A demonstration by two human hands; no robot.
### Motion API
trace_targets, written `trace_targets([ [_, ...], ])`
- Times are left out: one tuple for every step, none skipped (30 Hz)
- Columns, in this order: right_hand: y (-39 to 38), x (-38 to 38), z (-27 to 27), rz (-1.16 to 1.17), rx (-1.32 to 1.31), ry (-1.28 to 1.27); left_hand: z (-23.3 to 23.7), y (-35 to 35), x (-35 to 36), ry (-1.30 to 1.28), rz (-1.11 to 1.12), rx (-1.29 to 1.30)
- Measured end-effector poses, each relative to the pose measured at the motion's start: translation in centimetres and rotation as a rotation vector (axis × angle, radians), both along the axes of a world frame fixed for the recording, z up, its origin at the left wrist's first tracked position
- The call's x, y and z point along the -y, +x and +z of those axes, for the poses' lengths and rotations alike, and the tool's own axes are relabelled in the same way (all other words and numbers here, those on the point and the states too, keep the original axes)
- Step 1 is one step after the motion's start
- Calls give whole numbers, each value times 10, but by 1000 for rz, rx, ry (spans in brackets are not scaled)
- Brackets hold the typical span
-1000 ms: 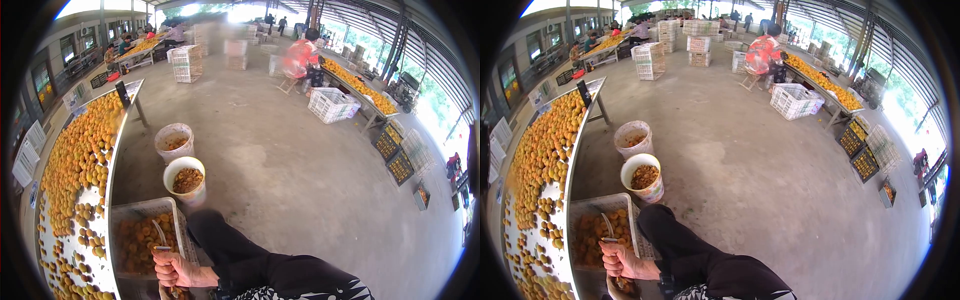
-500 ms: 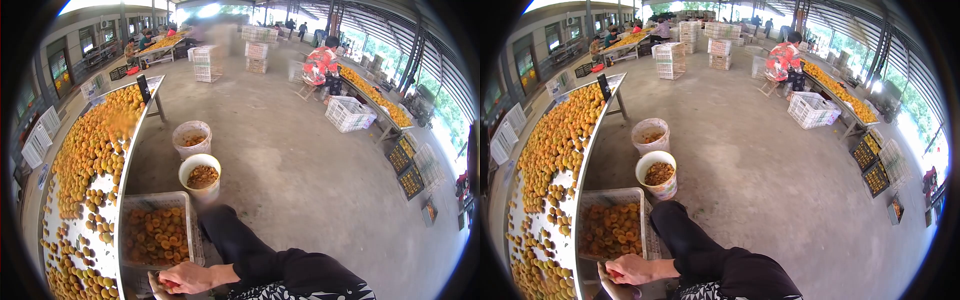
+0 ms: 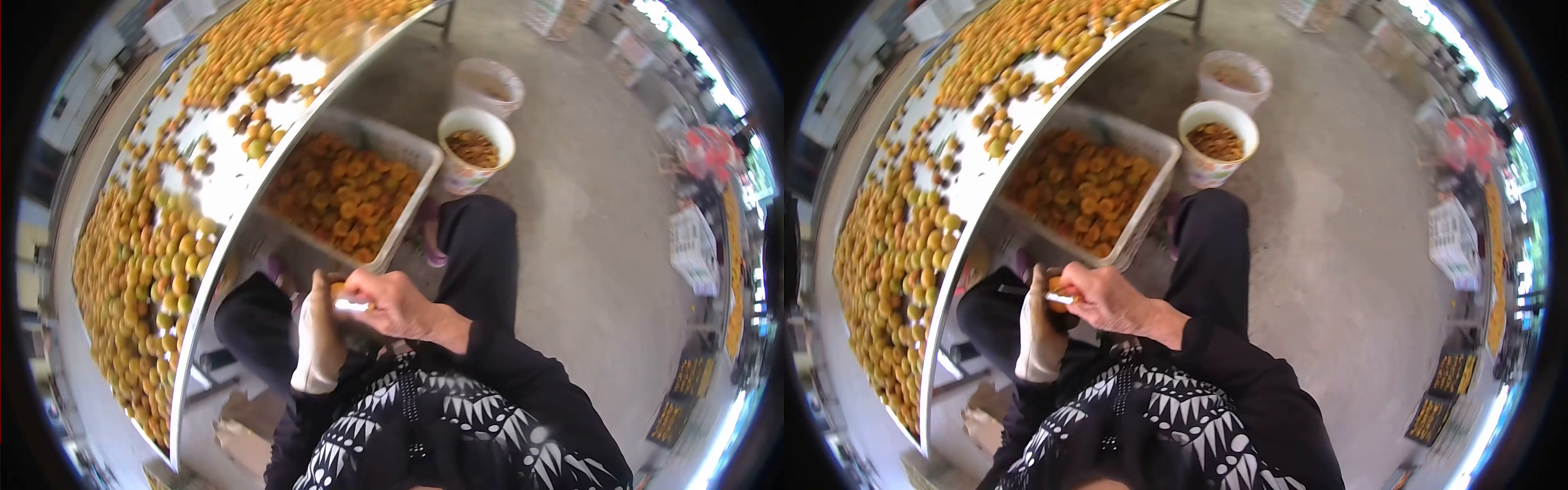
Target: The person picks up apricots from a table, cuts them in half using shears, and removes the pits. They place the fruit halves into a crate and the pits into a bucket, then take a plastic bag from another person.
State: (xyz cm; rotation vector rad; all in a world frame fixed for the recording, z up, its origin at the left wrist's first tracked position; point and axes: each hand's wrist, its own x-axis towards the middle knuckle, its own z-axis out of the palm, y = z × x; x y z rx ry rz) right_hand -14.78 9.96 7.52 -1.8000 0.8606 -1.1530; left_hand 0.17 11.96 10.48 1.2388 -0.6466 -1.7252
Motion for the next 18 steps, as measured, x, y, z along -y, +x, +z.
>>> trace_targets([
  [0, -4, 7, -13, 54, 131, -1, 0, 0, 58, 47, -31],
  [1, -8, 11, -37, 98, 261, -4, 0, -1, 111, 85, -68],
  [4, -9, 9, -65, 200, 419, -10, 2, -1, 115, 82, -115],
  [5, -10, 7, -85, 204, 439, -23, 7, -3, 31, 26, -42],
  [5, -11, 4, -97, 175, 412, -29, 11, -4, 38, 44, -31],
  [5, -14, 1, -115, 145, 382, -33, 13, -5, 65, 13, -139],
  [4, -16, -4, -107, 147, 387, -38, 14, -3, 90, -22, -251],
  [2, -19, -8, -138, 143, 439, -47, 13, 0, 94, -18, -250],
  [0, -21, -12, -172, 138, 492, -58, 13, 4, -57, -102, -57],
  [-2, -21, -15, -171, 135, 497, -64, 11, 12, -78, -125, -57],
  [-5, -21, -18, -199, 220, 583, -71, 9, 21, -100, -148, -58],
  [-8, -19, -19, -228, 306, 666, -77, 6, 29, -122, -170, -58],
  [-13, -17, -12, -269, 309, 696, -78, -3, 42, -22, -105, -79],
  [-17, -15, -9, -324, 344, 701, -84, -11, 55, 35, -61, -113],
  [-23, -11, -4, -364, 357, 713, -93, -21, 70, 66, -31, -157],
  [-30, -8, 1, -403, 368, 725, -105, -31, 85, 90, -1, -202],
  [-35, -5, 5, -447, 442, 700, -117, -41, 101, 110, 41, -253],
  [-45, 0, 5, -508, 357, 654, -121, -52, 125, 316, 127, -383],
])
